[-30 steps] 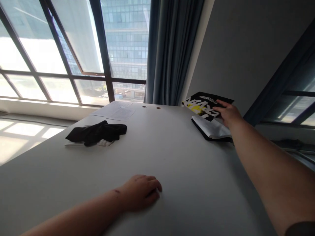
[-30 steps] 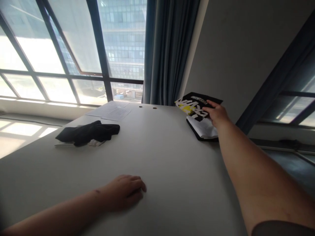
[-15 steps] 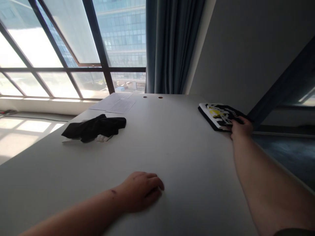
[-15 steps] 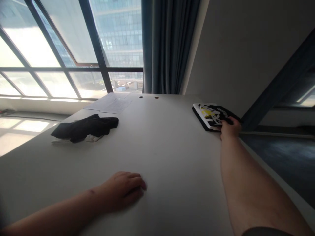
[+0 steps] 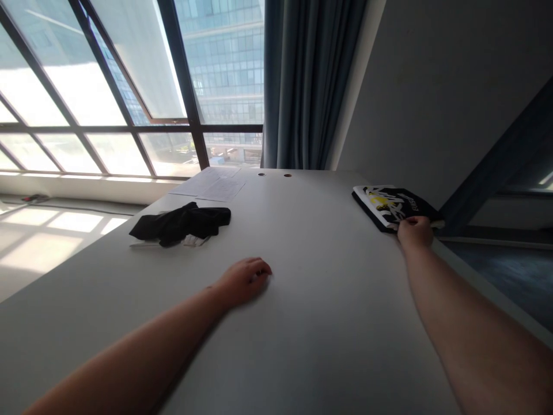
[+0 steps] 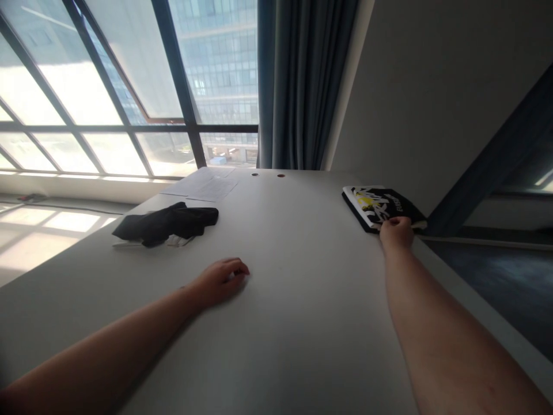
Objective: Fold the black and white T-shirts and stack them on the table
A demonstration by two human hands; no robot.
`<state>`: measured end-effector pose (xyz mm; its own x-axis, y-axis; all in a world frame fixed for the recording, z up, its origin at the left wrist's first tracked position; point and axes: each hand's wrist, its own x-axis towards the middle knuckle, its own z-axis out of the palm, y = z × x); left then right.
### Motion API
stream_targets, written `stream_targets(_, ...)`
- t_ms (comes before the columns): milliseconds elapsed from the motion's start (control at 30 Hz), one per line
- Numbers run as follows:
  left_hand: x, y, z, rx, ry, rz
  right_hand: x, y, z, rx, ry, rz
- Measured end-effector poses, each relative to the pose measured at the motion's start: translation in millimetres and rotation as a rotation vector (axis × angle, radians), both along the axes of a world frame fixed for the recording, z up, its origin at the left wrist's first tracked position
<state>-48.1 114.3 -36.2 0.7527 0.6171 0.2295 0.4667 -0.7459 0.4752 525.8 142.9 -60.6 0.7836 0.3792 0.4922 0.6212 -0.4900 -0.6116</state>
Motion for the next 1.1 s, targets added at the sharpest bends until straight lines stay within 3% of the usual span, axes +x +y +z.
stream_targets(100,-30.5,47.2,-6.3,0.205,-0.022,0.271,-22.3,-9.4,3.1,-0.004,0.095,0.033)
stream_targets(167,-55.5,73.2,-6.7,0.33,-0.028,0.603,-39.1,-15.5,4.8,-0.004,0.125,0.099)
stream_targets(267,-86.9,99.1,-2.4,0.358,-0.034,1.002,-64.3,-24.5,5.1,-0.012,0.149,0.212)
stream_targets(333,-99.2,110.0,1.4,0.281,-0.051,1.156,-81.2,-32.6,4.2,-0.028,0.166,0.306)
stream_targets(433,-106.5,122.3,5.6,0.161,-0.013,1.241,-111.2,-52.2,2.7,-0.086,0.189,0.491)
stream_targets(633,-113.0,134.7,9.9,-0.017,0.032,1.268,-190.9,-110.8,7.1,-0.312,0.055,0.929)
stream_targets(733,-117.1,131.2,12.6,0.036,-0.089,1.228,-221.8,-127.1,13.6,-0.399,-0.072,1.162)
stream_targets(833,-112.0,124.5,18.1,0.167,-0.179,1.167,-234.0,-126.9,19.3,-0.423,-0.09,1.233)
stream_targets(1000,-66.0,108.4,24.8,0.414,-0.212,0.839,-229.9,-118.2,21.8,-0.421,-0.006,1.222)
stream_targets(1100,-20.6,84.7,20.1,0.445,-0.02,0.489,-227.1,-117.8,21.3,-0.37,0.006,1.244)
